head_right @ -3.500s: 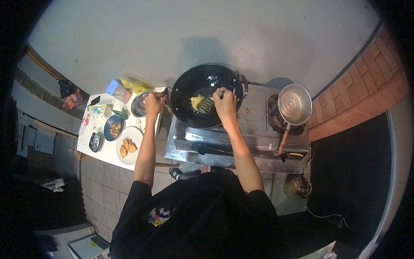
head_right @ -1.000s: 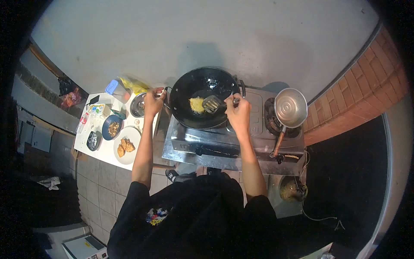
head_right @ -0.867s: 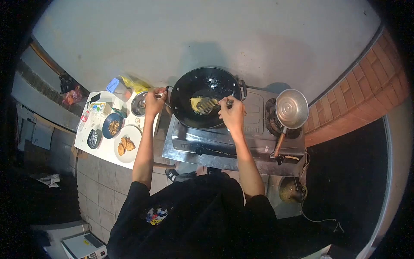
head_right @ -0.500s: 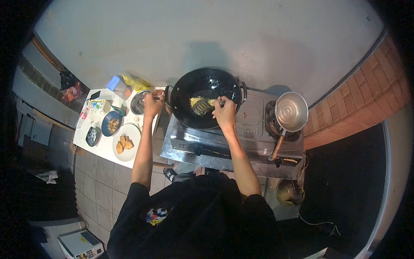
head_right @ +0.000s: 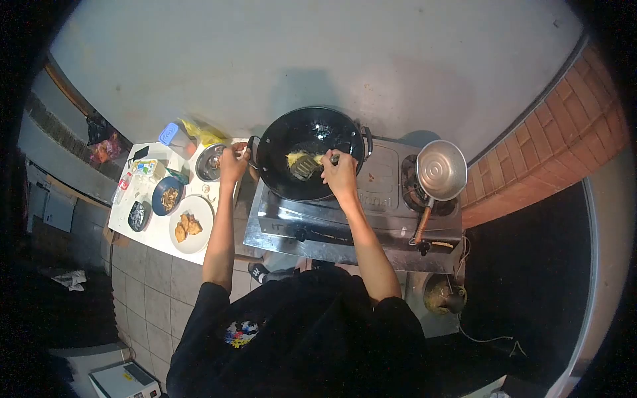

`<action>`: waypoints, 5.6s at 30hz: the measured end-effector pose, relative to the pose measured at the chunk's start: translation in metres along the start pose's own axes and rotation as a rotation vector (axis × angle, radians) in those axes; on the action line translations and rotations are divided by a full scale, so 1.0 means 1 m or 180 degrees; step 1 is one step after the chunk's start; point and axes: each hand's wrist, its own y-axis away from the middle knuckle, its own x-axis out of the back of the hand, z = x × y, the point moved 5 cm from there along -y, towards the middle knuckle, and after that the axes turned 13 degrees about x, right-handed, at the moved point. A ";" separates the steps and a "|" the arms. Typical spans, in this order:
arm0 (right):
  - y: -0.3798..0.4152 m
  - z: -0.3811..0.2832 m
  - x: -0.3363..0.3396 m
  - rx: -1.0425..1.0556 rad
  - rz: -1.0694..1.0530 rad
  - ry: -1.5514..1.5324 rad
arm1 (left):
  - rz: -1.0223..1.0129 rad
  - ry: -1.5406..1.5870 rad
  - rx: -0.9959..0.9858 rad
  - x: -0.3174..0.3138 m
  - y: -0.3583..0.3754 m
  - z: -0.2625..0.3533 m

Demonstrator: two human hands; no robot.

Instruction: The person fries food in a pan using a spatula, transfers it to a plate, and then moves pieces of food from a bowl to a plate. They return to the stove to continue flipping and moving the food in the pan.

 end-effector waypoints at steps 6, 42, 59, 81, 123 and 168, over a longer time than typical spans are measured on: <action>0.009 -0.008 0.013 0.0157 0.0164 -0.0084 | 0.0421 -0.0389 -0.0250 0.003 -0.002 -0.006; 0.061 -0.063 0.002 0.1090 0.0521 -0.0405 | -0.0464 0.1798 0.1211 -0.002 0.284 -0.060; 0.108 -0.062 0.028 0.1128 0.1454 -0.0882 | 0.0229 0.2224 0.1097 -0.094 0.319 -0.089; 0.112 -0.067 0.020 0.1536 0.1524 -0.0848 | 0.0443 0.1016 0.0619 -0.102 0.272 -0.059; 0.087 -0.085 0.067 0.0691 0.1534 -0.1097 | -0.0019 0.0973 0.0656 0.011 0.256 -0.072; 0.000 0.012 0.004 0.0329 0.0091 0.0375 | 0.0056 -0.0958 0.0139 0.003 -0.025 0.010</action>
